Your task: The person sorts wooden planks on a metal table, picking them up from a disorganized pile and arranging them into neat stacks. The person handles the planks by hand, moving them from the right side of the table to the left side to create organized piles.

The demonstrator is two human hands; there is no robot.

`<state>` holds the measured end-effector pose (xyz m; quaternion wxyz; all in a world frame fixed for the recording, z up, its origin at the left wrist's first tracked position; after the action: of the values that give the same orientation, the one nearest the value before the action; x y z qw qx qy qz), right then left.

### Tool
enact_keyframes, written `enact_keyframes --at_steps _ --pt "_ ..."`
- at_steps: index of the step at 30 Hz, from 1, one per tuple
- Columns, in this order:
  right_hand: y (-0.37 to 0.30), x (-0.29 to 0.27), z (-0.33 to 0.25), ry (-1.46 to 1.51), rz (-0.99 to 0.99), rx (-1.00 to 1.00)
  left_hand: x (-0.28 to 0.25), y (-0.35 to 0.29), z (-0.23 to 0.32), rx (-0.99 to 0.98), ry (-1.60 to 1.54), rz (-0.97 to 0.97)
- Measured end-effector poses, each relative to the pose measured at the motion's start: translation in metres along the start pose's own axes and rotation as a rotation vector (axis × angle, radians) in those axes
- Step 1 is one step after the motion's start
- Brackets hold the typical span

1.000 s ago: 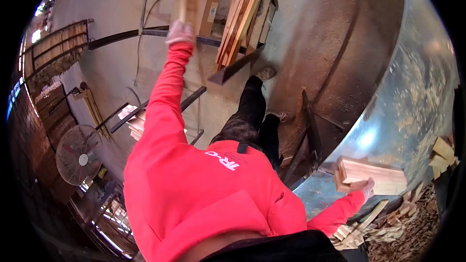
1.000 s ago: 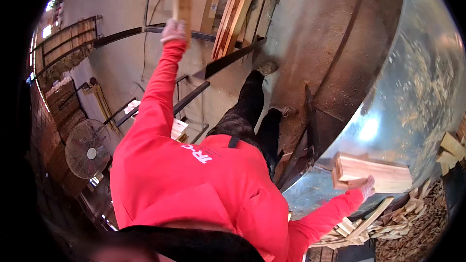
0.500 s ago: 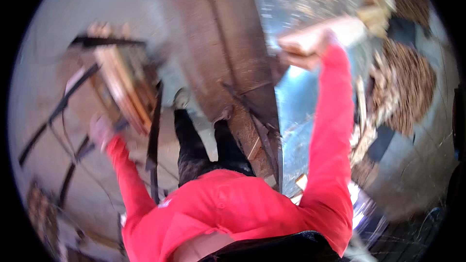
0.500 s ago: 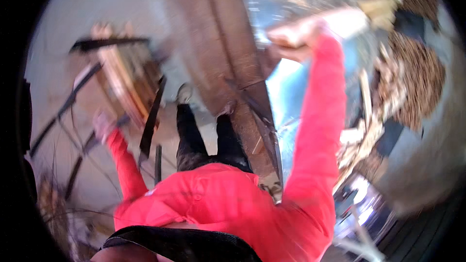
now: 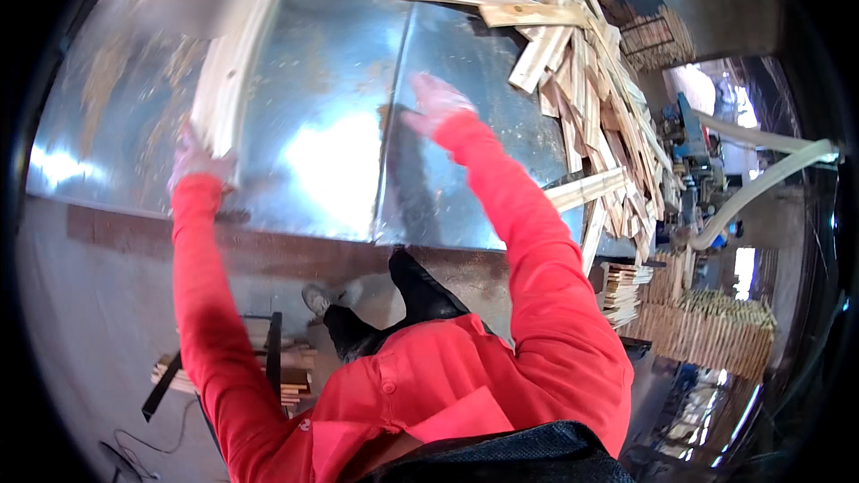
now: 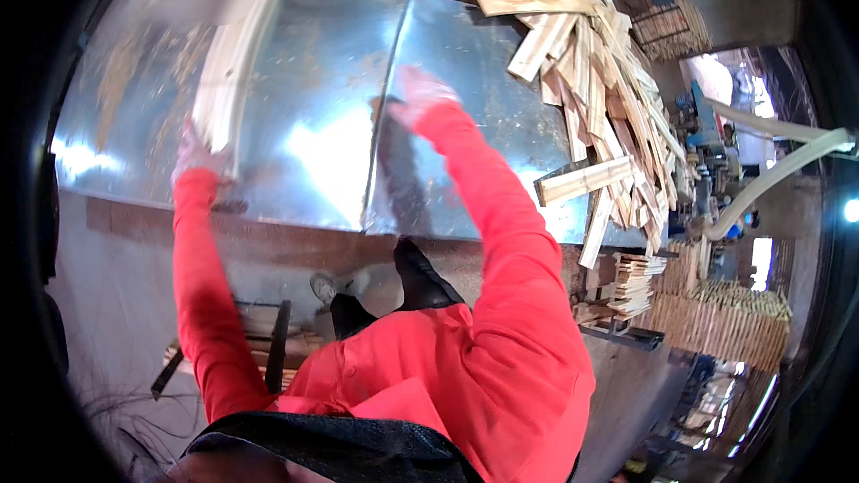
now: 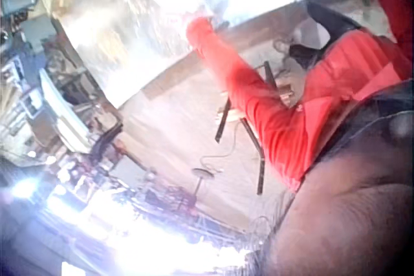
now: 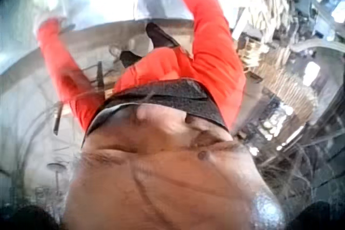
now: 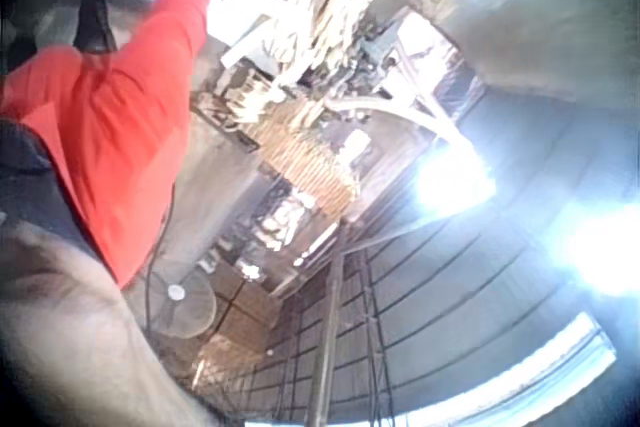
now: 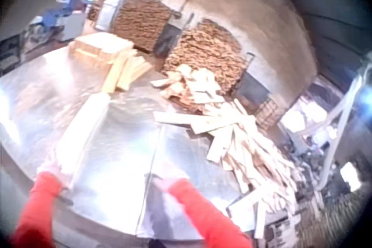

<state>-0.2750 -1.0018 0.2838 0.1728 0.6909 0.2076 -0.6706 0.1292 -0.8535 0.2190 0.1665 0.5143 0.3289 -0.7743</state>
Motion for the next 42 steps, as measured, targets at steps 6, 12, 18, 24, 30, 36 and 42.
enact_keyframes --at_steps 6,12,18,24,30,36,42 --pt "-0.068 -0.024 0.326 -0.079 -0.16 0.624 -0.022 -0.014 0.059 0.032 0.401 0.31" --pt "0.014 0.012 0.481 0.462 0.149 0.924 0.028 0.02 0.387 0.733 0.047 0.139" --pt "0.042 0.019 0.533 0.728 0.208 1.294 0.084 0.08 0.72 0.716 0.374 0.281" --pt "0.077 0.085 0.589 0.927 0.195 1.176 0.205 0.104 0.892 0.815 0.113 -0.231" --pt "0.074 0.102 0.568 1.457 0.362 1.032 0.252 -0.006 0.882 0.889 -0.051 -0.49" --pt "-0.084 0.115 0.442 1.89 0.295 0.621 0.295 -0.125 0.677 0.693 -0.336 -0.654" --pt "-0.269 0.108 0.411 0.76 0.218 1.022 0.362 -0.269 0.424 0.48 -0.043 -1.006"
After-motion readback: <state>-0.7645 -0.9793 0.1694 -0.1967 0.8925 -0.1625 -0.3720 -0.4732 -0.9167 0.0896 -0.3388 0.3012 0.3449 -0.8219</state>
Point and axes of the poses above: each hand's wrist, its own y-axis towards the middle knuckle, its own x-axis out of the palm, z = x × y, the point moved 9 cm from there along y, towards the middle knuckle
